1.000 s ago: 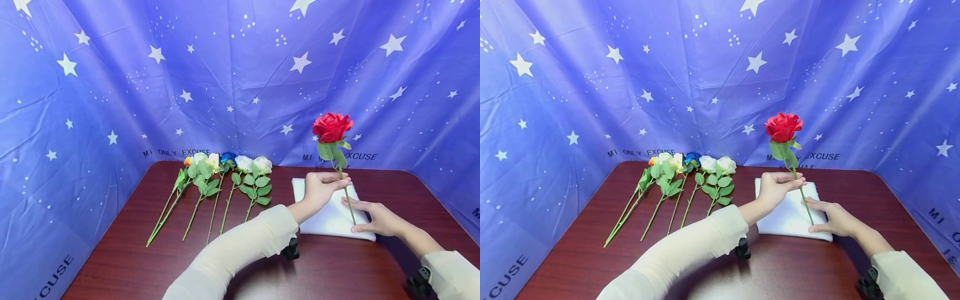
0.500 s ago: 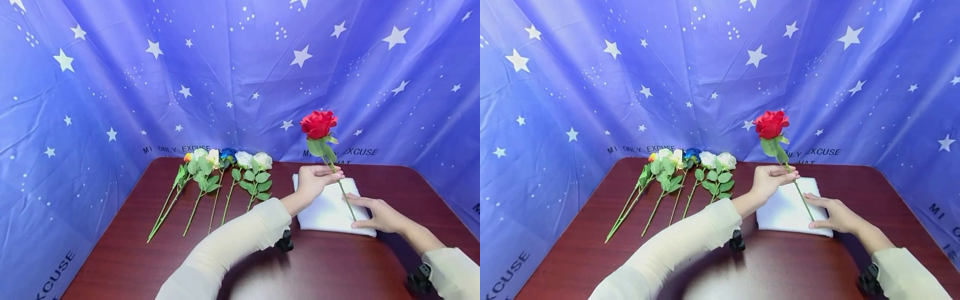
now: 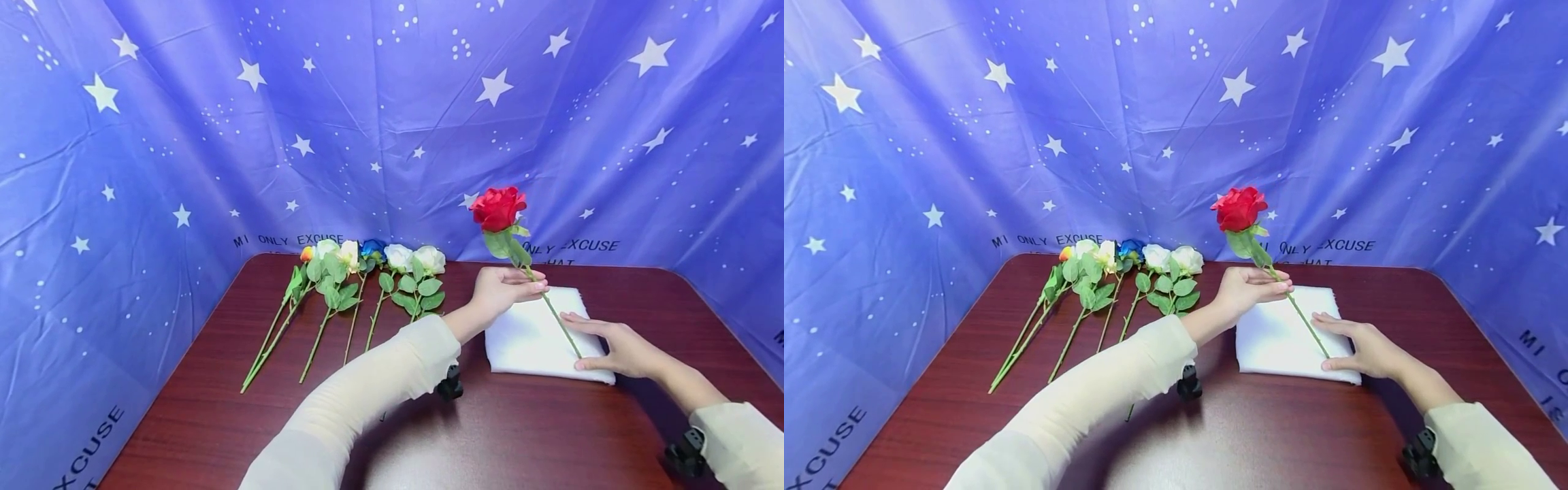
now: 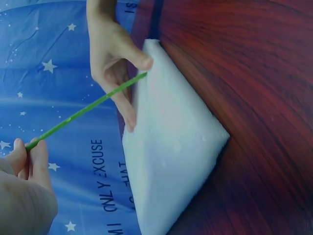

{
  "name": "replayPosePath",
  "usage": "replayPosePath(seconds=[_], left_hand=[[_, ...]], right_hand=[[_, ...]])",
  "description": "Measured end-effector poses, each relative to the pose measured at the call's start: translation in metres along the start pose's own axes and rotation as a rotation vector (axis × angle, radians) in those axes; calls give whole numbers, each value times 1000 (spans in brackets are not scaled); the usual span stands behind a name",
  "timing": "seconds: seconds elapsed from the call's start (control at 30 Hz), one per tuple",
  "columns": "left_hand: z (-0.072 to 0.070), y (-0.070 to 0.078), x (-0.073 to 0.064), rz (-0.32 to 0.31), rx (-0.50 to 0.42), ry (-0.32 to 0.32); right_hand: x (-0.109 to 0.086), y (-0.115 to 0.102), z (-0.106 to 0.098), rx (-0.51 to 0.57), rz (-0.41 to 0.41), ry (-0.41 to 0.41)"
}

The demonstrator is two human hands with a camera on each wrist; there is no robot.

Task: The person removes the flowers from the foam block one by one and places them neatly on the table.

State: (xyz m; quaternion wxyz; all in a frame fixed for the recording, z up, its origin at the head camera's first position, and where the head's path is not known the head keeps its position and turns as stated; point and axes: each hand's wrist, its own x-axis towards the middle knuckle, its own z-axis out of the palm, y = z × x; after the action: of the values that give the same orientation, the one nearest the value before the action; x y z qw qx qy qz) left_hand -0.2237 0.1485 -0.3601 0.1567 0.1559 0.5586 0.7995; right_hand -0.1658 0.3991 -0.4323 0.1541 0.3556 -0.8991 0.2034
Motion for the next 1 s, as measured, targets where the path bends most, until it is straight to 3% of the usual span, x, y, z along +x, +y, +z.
replayPosePath(seconds=[0.1,0.27,0.57,0.83,1.0], left_hand=[[-2,1,0,-8,30,-6],[1,-1,0,-29,79,37],[15,-12,-5,-124,213,117],[18,-14,-5,-80,239,98],[19,-9,-9,9,506,28]], right_hand=[[0,0,0,-5,2,-2],[0,0,-1,-5,-5,-3],[0,-1,0,-5,-8,-4],[0,0,1,4,-24,8],[-1,1,0,25,-27,26]])
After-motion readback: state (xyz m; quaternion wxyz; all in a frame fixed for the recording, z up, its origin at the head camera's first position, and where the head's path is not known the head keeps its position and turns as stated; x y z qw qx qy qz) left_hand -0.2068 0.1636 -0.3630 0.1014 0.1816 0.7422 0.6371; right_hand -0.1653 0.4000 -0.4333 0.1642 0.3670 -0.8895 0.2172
